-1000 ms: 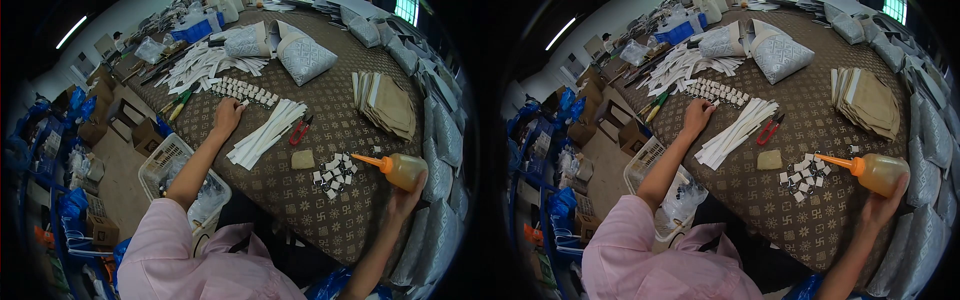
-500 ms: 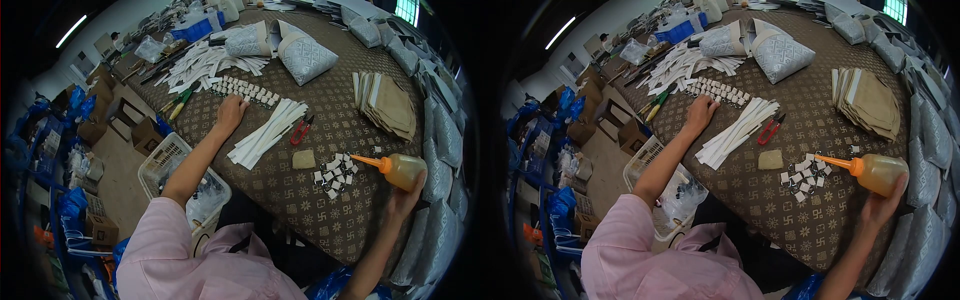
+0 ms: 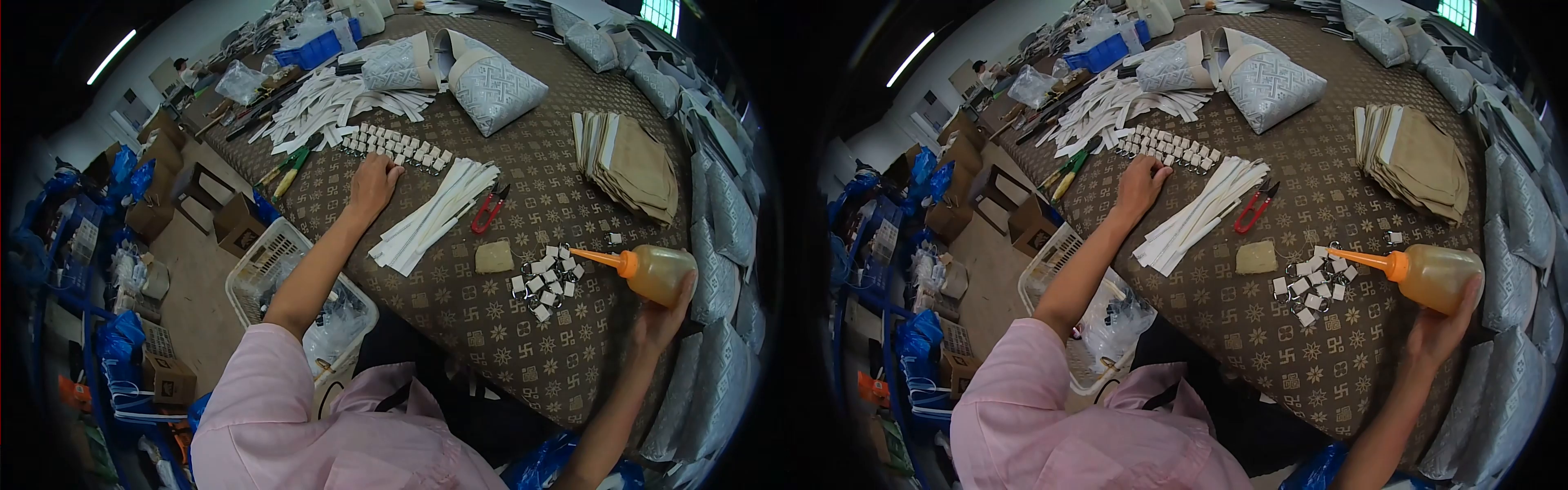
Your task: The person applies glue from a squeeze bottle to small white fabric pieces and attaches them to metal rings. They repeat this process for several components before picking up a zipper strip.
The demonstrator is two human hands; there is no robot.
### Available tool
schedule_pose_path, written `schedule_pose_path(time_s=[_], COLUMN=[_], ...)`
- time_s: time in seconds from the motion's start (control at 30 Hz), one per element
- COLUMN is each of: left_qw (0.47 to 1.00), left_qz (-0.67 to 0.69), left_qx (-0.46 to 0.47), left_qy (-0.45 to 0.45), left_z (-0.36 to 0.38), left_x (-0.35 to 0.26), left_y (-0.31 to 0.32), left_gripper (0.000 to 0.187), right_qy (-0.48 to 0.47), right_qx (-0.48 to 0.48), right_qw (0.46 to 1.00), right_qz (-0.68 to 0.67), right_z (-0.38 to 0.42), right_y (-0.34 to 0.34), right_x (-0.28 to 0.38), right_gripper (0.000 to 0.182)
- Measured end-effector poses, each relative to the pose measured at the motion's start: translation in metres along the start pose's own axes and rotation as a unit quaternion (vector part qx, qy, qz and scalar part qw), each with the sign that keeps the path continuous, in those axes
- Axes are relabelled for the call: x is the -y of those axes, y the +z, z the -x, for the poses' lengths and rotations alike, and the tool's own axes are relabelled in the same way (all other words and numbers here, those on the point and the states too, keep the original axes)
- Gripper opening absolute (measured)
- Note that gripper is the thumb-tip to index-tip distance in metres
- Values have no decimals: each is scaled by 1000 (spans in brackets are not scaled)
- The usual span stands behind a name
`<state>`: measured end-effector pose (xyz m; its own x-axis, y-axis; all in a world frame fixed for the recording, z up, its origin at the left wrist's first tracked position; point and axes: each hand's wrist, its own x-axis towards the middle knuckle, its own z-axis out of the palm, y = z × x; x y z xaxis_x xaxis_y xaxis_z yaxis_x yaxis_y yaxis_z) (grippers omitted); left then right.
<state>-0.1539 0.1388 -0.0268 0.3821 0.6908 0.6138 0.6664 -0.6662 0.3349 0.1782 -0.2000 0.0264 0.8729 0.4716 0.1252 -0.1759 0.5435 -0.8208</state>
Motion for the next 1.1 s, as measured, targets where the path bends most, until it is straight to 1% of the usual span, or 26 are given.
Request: schedule_pose_path(time_s=[0.07, 0.1, 0.13, 0.17, 0.27, 0.3, 0.33, 0.37, 0.43, 0.47, 0.53, 0.57, 0.63, 0.67, 0.73, 0.77, 0.83, 0.87, 0.93, 0.97, 1.03, 1.07, 1.1], left_qw=[1000, 1000, 999, 998, 991, 983, 973, 959, 904, 905, 883, 882, 879, 877, 851, 850, 781, 781, 803, 803, 813, 812, 822], left_qz=[0, -11, -18, 21, 106, 144, 177, 202, 286, 254, 251, 252, 241, 241, 155, 151, 182, 179, 237, 232, 301, 302, 279], left_qx=[1, -12, -20, -25, 74, 108, 137, 174, 315, 287, 330, 329, 295, 294, 385, 387, 555, 556, 530, 533, 495, 495, 496], left_qy=[7, 10, 18, 44, 37, 45, 50, 99, 50, 185, 221, 226, 288, 293, 322, 325, 220, 220, 132, 134, 66, 65, 21], left_z=[2, 4, 3, 2, -3, -2, -3, -3, -3, -4, -3, -1, 2, 0, -6, -13, -27, -26, -24, -25, -26, -27, -30], left_x=[-5, -9, -15, -18, -68, -89, -106, -120, -157, -169, -196, -207, -224, -229, -233, -240, -249, -246, -237, -229, -213, -208, -203], left_y=[-4, -8, -9, -9, -25, -27, -27, -22, -14, -3, 20, 32, 55, 64, 76, 67, 50, 48, 46, 46, 41, 37, 32], left_gripper=[16, 16, 16, 14, 12, 13, 13, 14, 15, 18, 21, 21, 22, 22, 19, 19, 21, 21, 16, 16, 14, 14, 16], right_qy=[-6, -6, -6, -9, -15, -12, -17, -18, -18, -13, -12, -11, -17, -18, -20, -20, -21, -20, -20, -22, -21, -25, -30], right_qx=[-11, -23, -16, -16, -25, -17, -33, -24, -19, -8, 3, -2, -8, -15, -26, -19, -14, -17, -23, -8, 4, -14, -31], right_qw=[1000, 1000, 999, 999, 999, 1000, 999, 999, 999, 1000, 999, 999, 999, 999, 998, 998, 998, 998, 998, 999, 999, 999, 998], right_qz=[-16, -15, -29, -39, -26, -11, -4, -10, -18, -25, -32, -35, -39, -40, -46, -48, -54, -51, -51, -49, -47, -46, -44], right_z=[-1, -1, -1, -1, -7, -6, -6, -7, -5, -4, -7, -10, -12, -11, -11, -12, -12, -12, -14, -15, -13, -10, -8], right_y=[1, 2, 4, 2, -8, -8, -10, -9, -6, -4, -5, -9, -11, -9, -10, -12, -13, -12, -14, -17, -15, -9, -5], right_x=[-1, -3, -4, -4, -7, -6, -5, -4, -3, 0, 3, 1, 4, 5, 6, 6, 5, 6, 7, 6, 4, 5, 6], right_gripper=[49, 49, 47, 46, 39, 37, 37, 37, 37, 37, 38, 38, 39, 39, 40, 40, 41, 42, 42, 42, 42, 41, 40])
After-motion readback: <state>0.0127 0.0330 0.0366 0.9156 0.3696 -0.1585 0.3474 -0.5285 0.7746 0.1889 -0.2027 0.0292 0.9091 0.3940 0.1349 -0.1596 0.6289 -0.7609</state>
